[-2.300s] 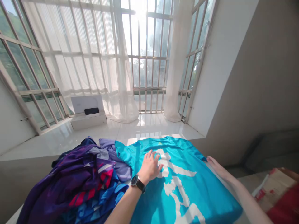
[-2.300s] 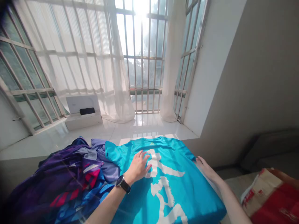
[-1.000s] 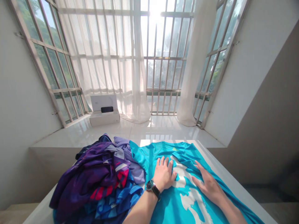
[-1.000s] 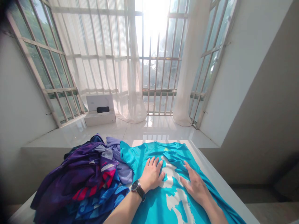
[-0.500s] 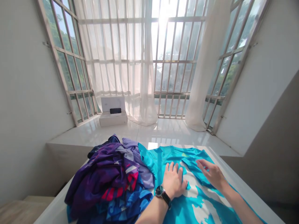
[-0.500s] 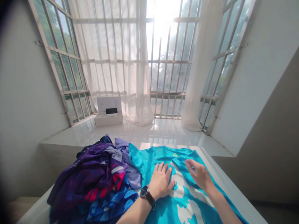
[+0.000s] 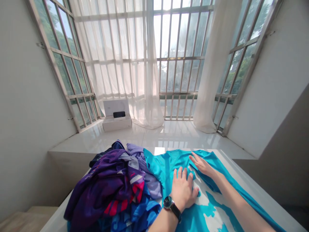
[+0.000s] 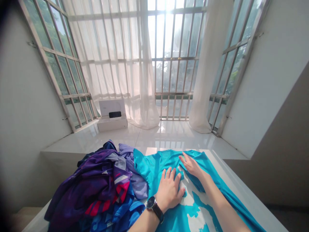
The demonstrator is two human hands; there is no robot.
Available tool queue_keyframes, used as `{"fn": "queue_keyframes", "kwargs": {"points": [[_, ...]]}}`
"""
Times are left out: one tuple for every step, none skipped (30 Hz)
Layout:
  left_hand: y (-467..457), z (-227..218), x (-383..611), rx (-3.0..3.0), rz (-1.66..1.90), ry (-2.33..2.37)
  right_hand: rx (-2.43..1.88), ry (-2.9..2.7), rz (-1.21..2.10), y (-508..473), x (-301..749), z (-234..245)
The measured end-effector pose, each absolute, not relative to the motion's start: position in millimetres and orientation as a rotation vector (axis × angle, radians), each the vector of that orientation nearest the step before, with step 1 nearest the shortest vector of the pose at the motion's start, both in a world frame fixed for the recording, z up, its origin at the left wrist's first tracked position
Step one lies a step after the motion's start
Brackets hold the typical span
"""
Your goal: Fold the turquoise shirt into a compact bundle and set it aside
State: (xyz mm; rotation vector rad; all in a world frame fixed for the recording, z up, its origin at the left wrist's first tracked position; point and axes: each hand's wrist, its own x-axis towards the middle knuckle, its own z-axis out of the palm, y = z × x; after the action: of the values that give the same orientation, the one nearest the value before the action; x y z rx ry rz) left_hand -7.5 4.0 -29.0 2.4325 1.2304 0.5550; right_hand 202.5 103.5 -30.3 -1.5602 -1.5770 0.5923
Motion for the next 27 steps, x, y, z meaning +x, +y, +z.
{"fn": "queue_keyframes", "kwargs": {"points": [[4.0, -28.5, -7.6, 2.422, 0.551, 1.239, -1.561, -1.572, 0.577, 100.5, 207.8, -29.5], [4.1, -28.1, -7.8, 2.411, 0.543, 1.252, -1.569, -1.574, 0.548, 95.5, 214.6, -29.2], [4.4, -27.8, -7.9, 2.401, 0.531, 1.272, -1.59, -1.587, 0.502, 88.3, 222.9, -29.8], [4.8, -27.3, -8.1, 2.393, 0.523, 1.298, -1.621, -1.607, 0.448, 78.8, 232.4, -31.6], [5.2, -26.7, -8.4, 2.393, 0.525, 1.327, -1.657, -1.631, 0.394, 67.1, 242.9, -34.8], [5.6, -25.7, -8.9, 2.399, 0.535, 1.356, -1.699, -1.662, 0.338, 53.7, 253.9, -39.6], [5.9, -24.5, -9.7, 2.408, 0.552, 1.384, -1.742, -1.689, 0.29, 39.0, 264.9, -45.9], [6.4, -22.8, -10.8, 2.414, 0.572, 1.41, -1.789, -1.709, 0.251, 23.7, 275.3, -53.3], [7.0, -20.7, -11.9, 2.413, 0.59, 1.432, -1.842, -1.725, 0.216, 8.7, 284.6, -61.5], [7.9, -18.2, -12.9, 2.407, 0.602, 1.45, -1.9, -1.744, 0.193, -5.3, 292.2, -69.9], [9.4, -15.1, -13.5, 2.397, 0.607, 1.471, -1.961, -1.767, 0.177, -17.7, 297.7, -77.9], [11.7, -11.5, -13.3, 2.393, 0.605, 1.497, -2.017, -1.791, 0.171, -28.2, 301.0, -84.9], [15.1, -7.5, -12.1, 2.4, 0.6, 1.519, -2.061, -1.811, 0.172, -36.5, 301.8, -90.2], [19.6, -3.2, -9.7, 2.42, 0.594, 1.534, -2.094, -1.825, 0.166, -42.9, 300.4, -93.5], [25.3, 1.2, -6.3, 2.446, 0.589, 1.539, -2.118, -1.834, 0.147, -47.6, 297.1, -94.5], [32.0, 5.2, -2.0, 2.474, 0.584, 1.535, -2.14, -1.84, 0.118, -51.0, 292.5, -93.3], [39.4, 8.5, 2.7, 2.496, 0.58, 1.525, -2.154, -1.844, 0.081, -53.6, 287.3, -90.3], [47.0, 10.7, 7.3, 2.51, 0.574, 1.514, -2.162, -1.853, 0.048, -55.6, 282.0, -85.9], [54.4, 11.5, 11.3, 2.516, 0.566, 1.51, -2.164, -1.861, 0.021, -57.2, 277.2, -80.8], [61.2, 10.5, 14.3, 2.519, 0.551, 1.514, -2.162, -1.867, 0.002, -58.7, 273.3, -75.7], [67.1, 7.9, 15.9, 2.519, 0.533, 1.519, -2.158, -1.872, -0.007, -60.2, 270.3, -71.0], [72.0, 3.8, 16.1, 2.516, 0.516, 1.527, -2.154, -1.873, -0.008, -61.6, 268.3, -67.1], [76.1, -1.3, 15.2, 2.513, 0.498, 1.534, -2.147, -1.87, -0.008, -63.0, 267.0, -64.3], [79.6, -6.9, 13.5, 2.512, 0.482, 1.538, -2.14, -1.865, -0.01, -64.3, 266.3, -62.6], [82.7, -12.3, 11.6, 2.513, 0.471, 1.541, -2.128, -1.856, -0.015, -65.4, 266.0, -61.9], [85.8, -16.8, 10.4, 2.512, 0.459, 1.548, -2.113, -1.846, -0.026, -66.3, 265.8, -61.9], [89.1, -20.0, 10.4, 2.508, 0.449, 1.562, -2.098, -1.832, -0.04, -67.0, 265.7, -62.6]]}}
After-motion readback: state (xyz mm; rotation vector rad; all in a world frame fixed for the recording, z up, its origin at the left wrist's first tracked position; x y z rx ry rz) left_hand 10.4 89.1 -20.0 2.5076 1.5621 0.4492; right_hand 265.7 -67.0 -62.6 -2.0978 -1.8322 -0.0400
